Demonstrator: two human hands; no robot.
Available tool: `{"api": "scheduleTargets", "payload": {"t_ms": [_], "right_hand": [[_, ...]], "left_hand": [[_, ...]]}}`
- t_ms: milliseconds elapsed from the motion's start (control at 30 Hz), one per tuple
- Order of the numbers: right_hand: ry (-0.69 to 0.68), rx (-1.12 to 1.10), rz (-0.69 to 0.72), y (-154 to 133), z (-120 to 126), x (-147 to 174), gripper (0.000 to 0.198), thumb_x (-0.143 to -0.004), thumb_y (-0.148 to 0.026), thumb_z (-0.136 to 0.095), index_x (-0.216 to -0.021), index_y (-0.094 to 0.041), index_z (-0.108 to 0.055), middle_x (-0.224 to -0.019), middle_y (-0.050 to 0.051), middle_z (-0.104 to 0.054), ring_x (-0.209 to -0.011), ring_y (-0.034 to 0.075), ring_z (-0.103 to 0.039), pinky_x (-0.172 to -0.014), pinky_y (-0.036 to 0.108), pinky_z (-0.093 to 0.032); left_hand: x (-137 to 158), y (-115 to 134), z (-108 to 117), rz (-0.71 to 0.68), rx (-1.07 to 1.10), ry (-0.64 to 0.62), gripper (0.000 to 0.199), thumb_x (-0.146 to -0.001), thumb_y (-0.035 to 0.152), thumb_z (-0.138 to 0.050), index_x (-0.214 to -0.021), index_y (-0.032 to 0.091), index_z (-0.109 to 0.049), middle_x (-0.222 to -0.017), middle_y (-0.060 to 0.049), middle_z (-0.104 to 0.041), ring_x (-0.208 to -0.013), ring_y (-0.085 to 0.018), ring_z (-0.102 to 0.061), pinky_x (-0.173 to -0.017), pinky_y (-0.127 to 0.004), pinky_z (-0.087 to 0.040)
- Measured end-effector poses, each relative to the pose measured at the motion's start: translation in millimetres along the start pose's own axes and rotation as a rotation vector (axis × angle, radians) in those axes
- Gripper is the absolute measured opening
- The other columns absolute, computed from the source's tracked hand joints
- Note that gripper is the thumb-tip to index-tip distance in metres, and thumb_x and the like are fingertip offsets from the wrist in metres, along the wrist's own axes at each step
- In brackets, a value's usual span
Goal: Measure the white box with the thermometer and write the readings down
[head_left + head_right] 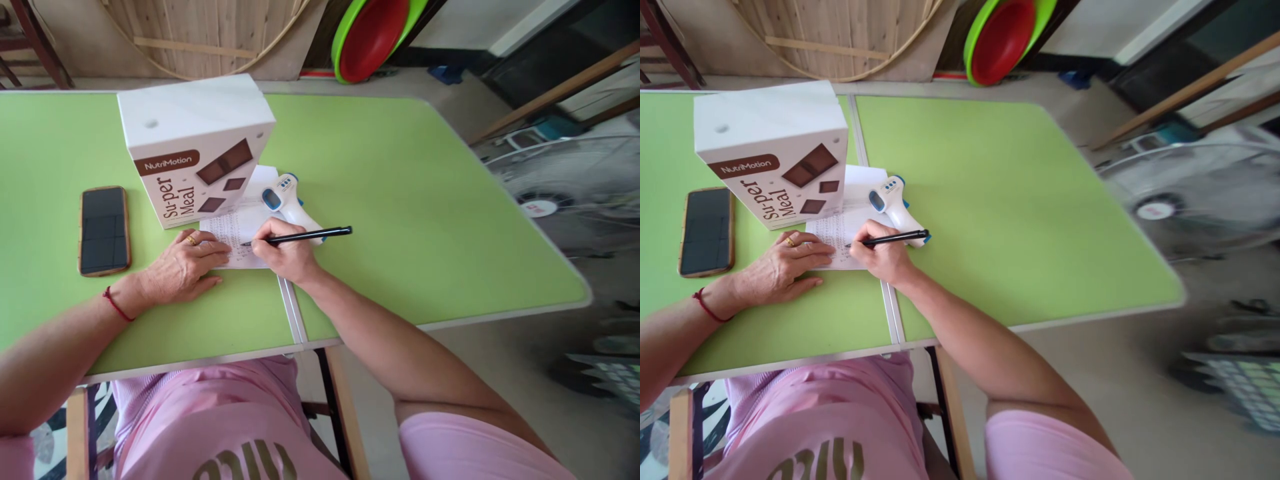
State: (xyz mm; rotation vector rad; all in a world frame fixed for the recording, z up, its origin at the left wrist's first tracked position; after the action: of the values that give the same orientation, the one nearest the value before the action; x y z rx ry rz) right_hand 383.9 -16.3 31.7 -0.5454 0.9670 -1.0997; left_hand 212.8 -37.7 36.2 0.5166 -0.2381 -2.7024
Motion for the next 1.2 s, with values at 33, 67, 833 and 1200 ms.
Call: {"api": "scheduleTargets", "payload": {"t_ms": [33,67,833,1200], "right_hand": [[0.001,-0.003,0.003,-0.1,0.0,0.1,0.012,-0.074,-0.022,-0.057,-0.064,-0.022,-0.051,-0.052,-0.006,-0.053,-0.046,0.009,-0.042,-0.047,0.023,-0.036],[-0.002,-0.006,0.006,-0.1,-0.1,0.2,0.012,-0.074,-0.022,-0.057,-0.064,-0.022,-0.051,-0.052,-0.006,-0.053,-0.046,0.009,-0.042,-0.047,0.023,-0.036],[0.003,-0.041,-0.010,-1.6,-1.6,-0.5,0.013,-0.073,-0.024,-0.056,-0.062,-0.022,-0.051,-0.051,-0.005,-0.053,-0.045,0.008,-0.041,-0.045,0.023,-0.036],[-0.030,-0.004,-0.011,1.2,-2.8,-0.2,0.016,-0.077,-0.027,-0.059,-0.064,-0.022,-0.051,-0.053,-0.005,-0.053,-0.046,0.009,-0.042,-0.047,0.023,-0.037]], "left_hand": [[0.0,-0.1,-0.2,0.002,0.004,-0.002,0.034,-0.100,0.034,-0.051,-0.122,0.013,-0.065,-0.128,-0.013,-0.070,-0.119,-0.030,-0.058,-0.100,-0.047,-0.046],[0.0,-0.4,-0.4,0.004,0.007,-0.004,0.034,-0.100,0.034,-0.051,-0.122,0.013,-0.065,-0.128,-0.013,-0.069,-0.120,-0.030,-0.058,-0.100,-0.047,-0.046],[0.6,-0.5,-1.1,-0.006,-0.005,0.005,0.033,-0.101,0.034,-0.049,-0.121,0.013,-0.066,-0.128,-0.012,-0.070,-0.119,-0.029,-0.059,-0.100,-0.047,-0.046],[0.2,-1.1,-0.5,-0.003,-0.001,0.001,0.033,-0.100,0.035,-0.050,-0.121,0.014,-0.065,-0.129,-0.013,-0.069,-0.120,-0.029,-0.059,-0.101,-0.047,-0.046]]}}
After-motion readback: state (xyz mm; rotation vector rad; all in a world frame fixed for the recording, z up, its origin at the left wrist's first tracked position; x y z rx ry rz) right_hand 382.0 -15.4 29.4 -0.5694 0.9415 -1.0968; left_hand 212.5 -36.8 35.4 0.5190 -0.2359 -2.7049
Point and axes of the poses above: each hand's wrist, its own x-axis away from the middle knuckle, its own z-axis out of the back of the hand, y = z × x, the point moved 7 cm from there along -x, towards the middle knuckle
